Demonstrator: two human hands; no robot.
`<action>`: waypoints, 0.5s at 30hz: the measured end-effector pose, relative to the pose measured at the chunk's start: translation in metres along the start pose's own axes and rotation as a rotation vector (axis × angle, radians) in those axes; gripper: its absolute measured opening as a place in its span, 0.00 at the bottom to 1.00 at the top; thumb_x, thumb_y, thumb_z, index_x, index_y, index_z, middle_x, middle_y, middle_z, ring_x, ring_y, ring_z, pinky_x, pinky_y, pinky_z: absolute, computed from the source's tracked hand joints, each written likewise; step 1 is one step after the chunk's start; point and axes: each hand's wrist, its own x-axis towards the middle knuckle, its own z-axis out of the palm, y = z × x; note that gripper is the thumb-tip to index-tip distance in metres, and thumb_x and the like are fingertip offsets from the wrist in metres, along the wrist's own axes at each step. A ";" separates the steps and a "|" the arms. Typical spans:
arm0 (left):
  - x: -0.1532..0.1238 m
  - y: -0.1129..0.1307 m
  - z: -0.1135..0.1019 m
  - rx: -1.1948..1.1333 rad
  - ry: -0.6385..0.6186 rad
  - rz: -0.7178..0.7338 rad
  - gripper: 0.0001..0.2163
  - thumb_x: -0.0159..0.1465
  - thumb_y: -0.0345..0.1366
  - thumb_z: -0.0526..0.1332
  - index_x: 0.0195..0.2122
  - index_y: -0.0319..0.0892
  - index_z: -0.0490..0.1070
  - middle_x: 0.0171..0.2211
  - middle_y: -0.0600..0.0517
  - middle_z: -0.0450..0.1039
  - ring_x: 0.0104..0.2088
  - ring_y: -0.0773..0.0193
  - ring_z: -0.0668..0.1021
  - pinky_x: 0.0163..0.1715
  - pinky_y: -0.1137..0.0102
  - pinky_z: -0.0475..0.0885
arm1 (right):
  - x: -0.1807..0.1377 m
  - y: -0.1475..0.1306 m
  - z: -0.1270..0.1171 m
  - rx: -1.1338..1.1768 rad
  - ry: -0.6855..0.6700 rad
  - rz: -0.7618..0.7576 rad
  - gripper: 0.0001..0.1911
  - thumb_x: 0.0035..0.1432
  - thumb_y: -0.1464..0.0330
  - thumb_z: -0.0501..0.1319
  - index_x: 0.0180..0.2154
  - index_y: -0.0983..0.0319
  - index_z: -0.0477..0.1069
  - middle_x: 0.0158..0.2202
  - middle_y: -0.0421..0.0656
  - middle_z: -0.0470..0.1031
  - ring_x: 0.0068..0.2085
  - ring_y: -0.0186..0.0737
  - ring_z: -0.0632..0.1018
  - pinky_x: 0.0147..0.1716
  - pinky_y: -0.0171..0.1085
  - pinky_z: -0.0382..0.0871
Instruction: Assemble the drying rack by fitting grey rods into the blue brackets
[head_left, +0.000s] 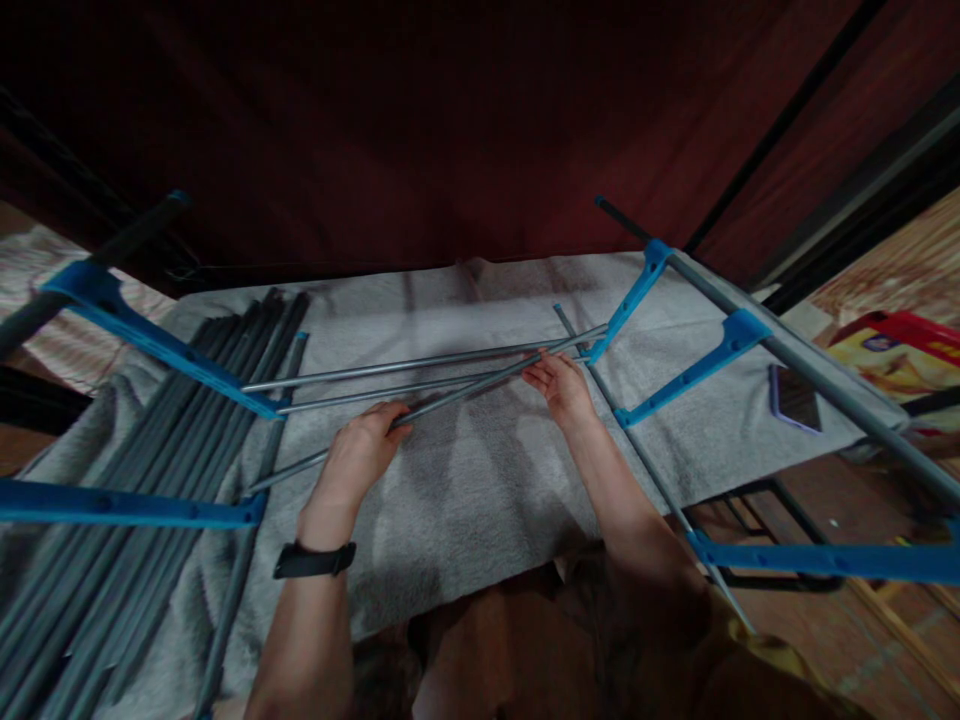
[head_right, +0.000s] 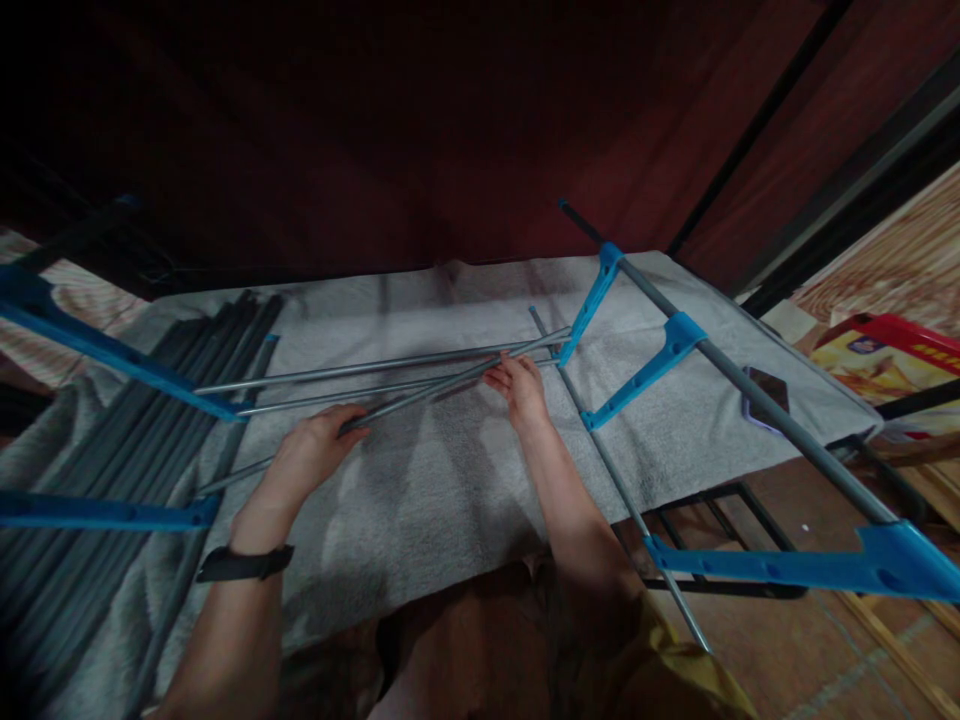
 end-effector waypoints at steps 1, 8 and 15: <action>0.000 0.000 0.000 0.005 0.000 0.000 0.15 0.66 0.36 0.58 0.52 0.41 0.74 0.51 0.43 0.78 0.50 0.50 0.80 0.50 0.61 0.74 | 0.000 0.000 0.000 -0.001 0.001 0.001 0.08 0.54 0.69 0.67 0.29 0.58 0.67 0.24 0.36 0.77 0.27 0.34 0.79 0.33 0.34 0.78; -0.001 -0.002 -0.001 0.036 -0.003 -0.032 0.14 0.65 0.36 0.58 0.51 0.44 0.75 0.49 0.45 0.79 0.47 0.51 0.81 0.48 0.61 0.75 | -0.001 -0.001 0.001 -0.005 0.008 0.005 0.06 0.54 0.70 0.66 0.30 0.58 0.69 0.24 0.36 0.77 0.27 0.34 0.78 0.33 0.34 0.78; -0.001 -0.002 0.001 0.061 0.010 -0.046 0.15 0.66 0.36 0.56 0.52 0.44 0.75 0.49 0.43 0.79 0.47 0.50 0.81 0.47 0.61 0.75 | -0.001 0.000 0.000 -0.010 0.002 0.000 0.07 0.53 0.69 0.67 0.30 0.58 0.69 0.24 0.36 0.77 0.27 0.35 0.79 0.34 0.36 0.79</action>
